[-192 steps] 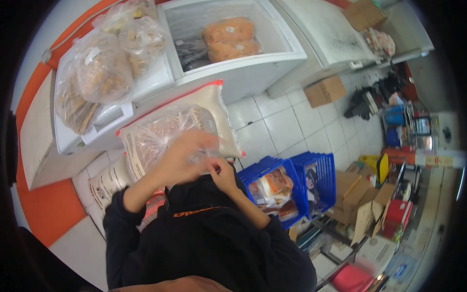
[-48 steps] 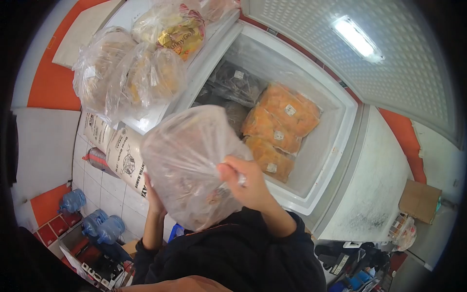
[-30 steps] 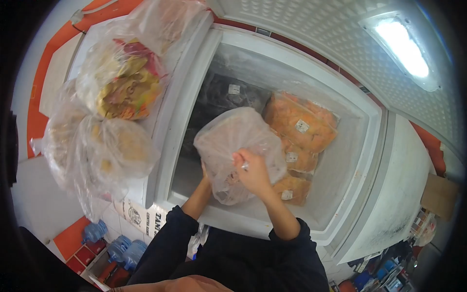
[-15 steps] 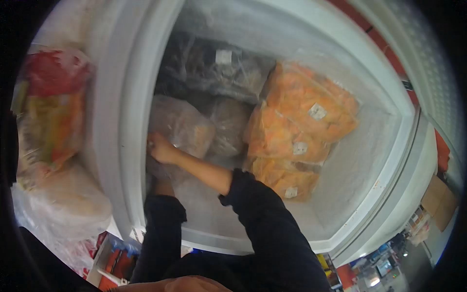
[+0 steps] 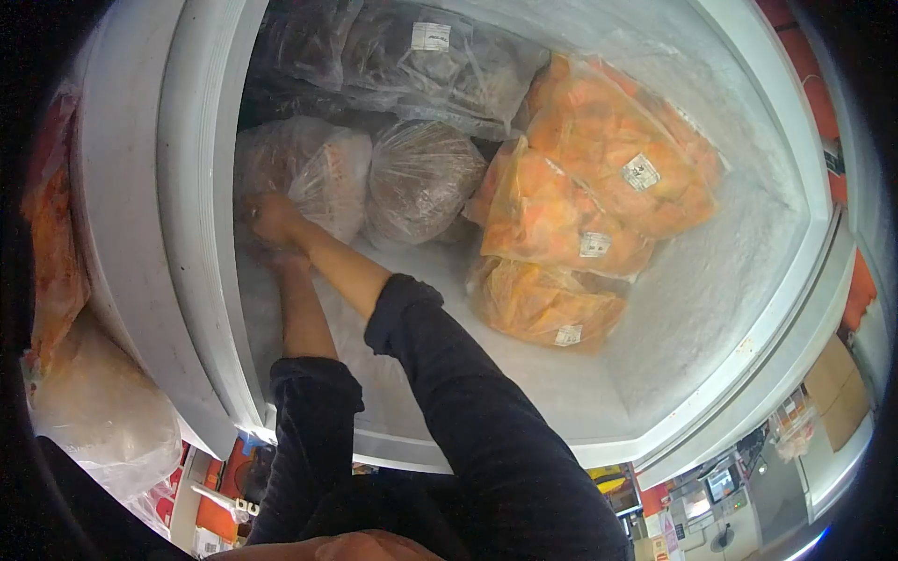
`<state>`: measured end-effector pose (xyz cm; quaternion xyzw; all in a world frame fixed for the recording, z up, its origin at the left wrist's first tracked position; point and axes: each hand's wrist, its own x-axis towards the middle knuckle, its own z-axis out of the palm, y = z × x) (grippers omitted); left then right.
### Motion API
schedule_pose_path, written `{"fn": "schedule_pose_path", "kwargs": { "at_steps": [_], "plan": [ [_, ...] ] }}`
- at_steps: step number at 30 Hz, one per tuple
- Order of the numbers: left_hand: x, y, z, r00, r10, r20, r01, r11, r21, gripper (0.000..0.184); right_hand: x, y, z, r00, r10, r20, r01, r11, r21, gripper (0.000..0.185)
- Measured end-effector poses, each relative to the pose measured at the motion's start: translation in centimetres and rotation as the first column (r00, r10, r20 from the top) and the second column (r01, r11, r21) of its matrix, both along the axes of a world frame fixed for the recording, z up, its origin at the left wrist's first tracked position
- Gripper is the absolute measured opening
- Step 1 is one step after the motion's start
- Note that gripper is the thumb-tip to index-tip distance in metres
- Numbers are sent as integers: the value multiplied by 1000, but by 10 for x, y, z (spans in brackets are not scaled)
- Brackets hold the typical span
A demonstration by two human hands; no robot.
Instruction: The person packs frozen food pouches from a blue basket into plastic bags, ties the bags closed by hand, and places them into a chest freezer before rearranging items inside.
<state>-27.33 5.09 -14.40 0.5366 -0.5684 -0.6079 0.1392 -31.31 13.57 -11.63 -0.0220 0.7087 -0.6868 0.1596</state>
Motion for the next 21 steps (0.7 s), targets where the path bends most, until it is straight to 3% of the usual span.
{"fn": "schedule_pose_path", "kwargs": {
  "at_steps": [4, 8, 10, 12, 14, 15, 16, 20, 21],
  "plan": [
    [-4, -4, 0, 1000, 24, 7, -24, 998, -53, 76, 26, 14, 10, 985, 154, 72, -158, 986, 51, 31],
    [-13, -4, 6, 1000, 16, 18, -12, 983, -185, 76, 34, 10, 8, 998, 46, -32, -47, 998, -39, 36],
    [-19, 5, 16, 999, -3, 47, 18, 941, -337, 76, 22, 14, 1, 991, 87, -100, -68, 982, 177, 38],
    [-21, 22, 28, 993, -77, 85, 112, 810, -575, 76, 16, 24, -4, 995, 53, -84, -42, 992, 120, 34],
    [-18, 47, 35, 958, -221, 184, 279, 552, -786, 76, 14, 45, -11, 998, 22, -67, -17, 998, 67, 31],
    [-16, 59, 39, 880, -304, 365, 467, 414, -781, 75, 14, 60, -15, 1000, 26, -15, -24, 993, 113, 29],
    [-13, 72, 43, 716, -323, 619, 684, 151, -713, 84, 15, 70, -18, 999, 29, 37, -35, 987, 157, 28],
    [-34, 95, 24, 679, -395, 619, 719, 189, -669, 90, 18, 86, -30, 986, -147, 74, 140, 985, 96, 26],
    [-42, 97, 27, 604, -381, 700, 797, 270, -541, 89, 15, 84, -34, 959, -283, 17, 280, 956, 91, 23]
  ]
}}
